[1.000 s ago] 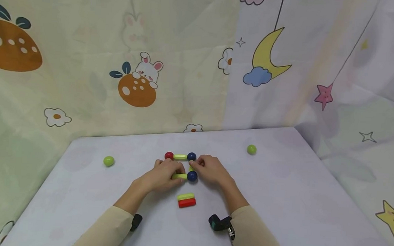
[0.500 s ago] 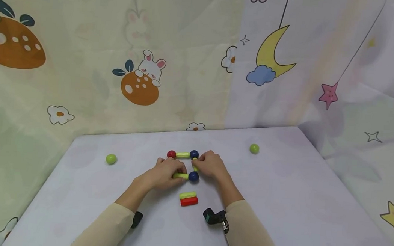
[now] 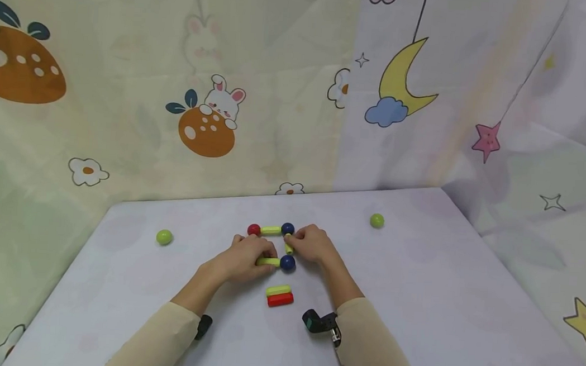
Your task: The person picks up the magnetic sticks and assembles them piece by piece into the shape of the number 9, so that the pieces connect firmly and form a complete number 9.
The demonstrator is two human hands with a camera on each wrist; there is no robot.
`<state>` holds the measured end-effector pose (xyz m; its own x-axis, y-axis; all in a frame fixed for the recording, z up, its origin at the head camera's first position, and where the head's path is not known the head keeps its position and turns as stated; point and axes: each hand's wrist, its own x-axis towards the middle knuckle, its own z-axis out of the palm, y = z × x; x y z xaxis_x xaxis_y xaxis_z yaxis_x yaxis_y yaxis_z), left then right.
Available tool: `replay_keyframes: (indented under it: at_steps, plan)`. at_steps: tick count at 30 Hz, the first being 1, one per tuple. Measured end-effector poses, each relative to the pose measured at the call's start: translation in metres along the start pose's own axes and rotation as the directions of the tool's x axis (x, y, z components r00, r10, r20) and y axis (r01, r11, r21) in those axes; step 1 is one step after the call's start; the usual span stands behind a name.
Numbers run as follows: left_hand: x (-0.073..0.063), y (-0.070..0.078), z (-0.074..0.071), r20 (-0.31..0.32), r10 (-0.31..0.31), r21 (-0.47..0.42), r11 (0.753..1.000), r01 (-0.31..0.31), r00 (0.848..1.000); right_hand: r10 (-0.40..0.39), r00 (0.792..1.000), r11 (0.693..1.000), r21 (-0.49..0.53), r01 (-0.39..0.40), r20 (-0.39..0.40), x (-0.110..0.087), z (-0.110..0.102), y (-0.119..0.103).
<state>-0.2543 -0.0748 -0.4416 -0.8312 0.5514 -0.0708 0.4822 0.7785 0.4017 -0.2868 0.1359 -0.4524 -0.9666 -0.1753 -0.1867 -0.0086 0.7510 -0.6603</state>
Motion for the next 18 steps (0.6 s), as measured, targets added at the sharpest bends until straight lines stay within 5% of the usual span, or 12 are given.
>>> replay_keyframes:
  at_steps: [18]
  plan:
    - [0.0007, -0.0026, -0.0008, -0.034, -0.027, 0.011, 1.000, 0.027, 0.999, -0.002, 0.999, 1.000, -0.026, 0.003, 0.037, -0.0010, 0.0021, -0.0022]
